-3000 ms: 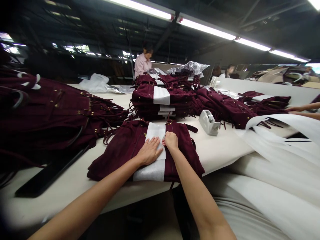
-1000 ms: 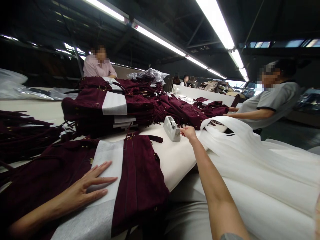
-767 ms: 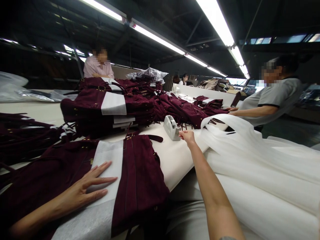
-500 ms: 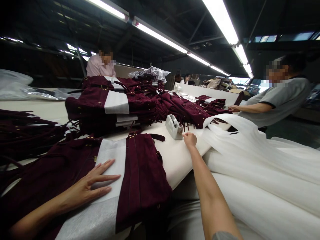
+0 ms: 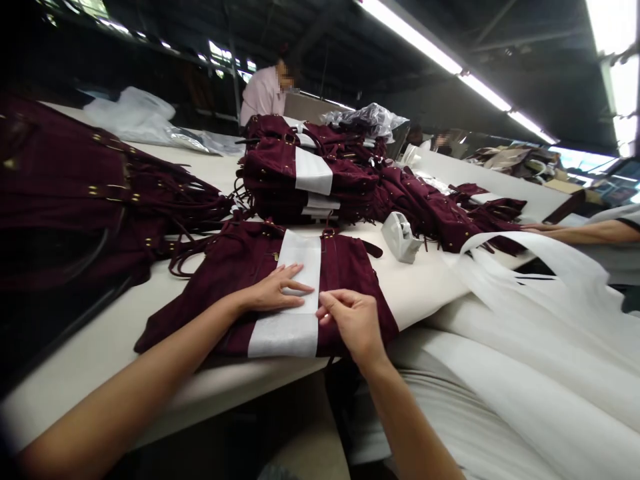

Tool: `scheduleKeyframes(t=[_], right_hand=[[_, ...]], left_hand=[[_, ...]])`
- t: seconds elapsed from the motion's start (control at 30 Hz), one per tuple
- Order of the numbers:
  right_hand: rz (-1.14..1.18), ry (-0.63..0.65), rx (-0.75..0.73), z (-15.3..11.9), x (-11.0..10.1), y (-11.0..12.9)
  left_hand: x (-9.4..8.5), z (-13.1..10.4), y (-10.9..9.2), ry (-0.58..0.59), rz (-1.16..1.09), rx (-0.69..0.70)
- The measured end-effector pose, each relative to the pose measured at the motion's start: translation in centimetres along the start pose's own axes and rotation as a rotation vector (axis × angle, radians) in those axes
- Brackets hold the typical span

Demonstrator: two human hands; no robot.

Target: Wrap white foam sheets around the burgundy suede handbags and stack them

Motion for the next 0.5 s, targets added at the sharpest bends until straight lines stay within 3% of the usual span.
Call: scheduleKeyframes(t=[0.07, 0.13, 0.33, 0.5], right_hand=[[0.046, 0.006, 0.087, -0.3, 2.8, -1.4], [0.085, -0.039, 0.165, 0.1, 3.8, -2.6], [0.069, -0.100, 0.335, 1.1, 4.1, -3.6], [0.031, -0.135, 0.377, 1.1, 4.3, -4.1]], left_hand=[[0.0, 0.0, 0.0, -0.021, 0.012, 0.013], [0.1, 0.1, 0.2, -0.035, 0.025, 0.023], [0.1, 0.4, 0.4, -0.049, 0.028, 0.037], [0.0, 0.2, 0.2, -0.045, 0.024, 0.031]])
Point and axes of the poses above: each hand's wrist, its own z-axis towards the middle knuckle, its own x-axis out of the palm, y = z × x, the point moved 5 cm from there along z, towards the middle knuckle, and after that the axes turned 10 degrees about y, right-handed, at the moved point
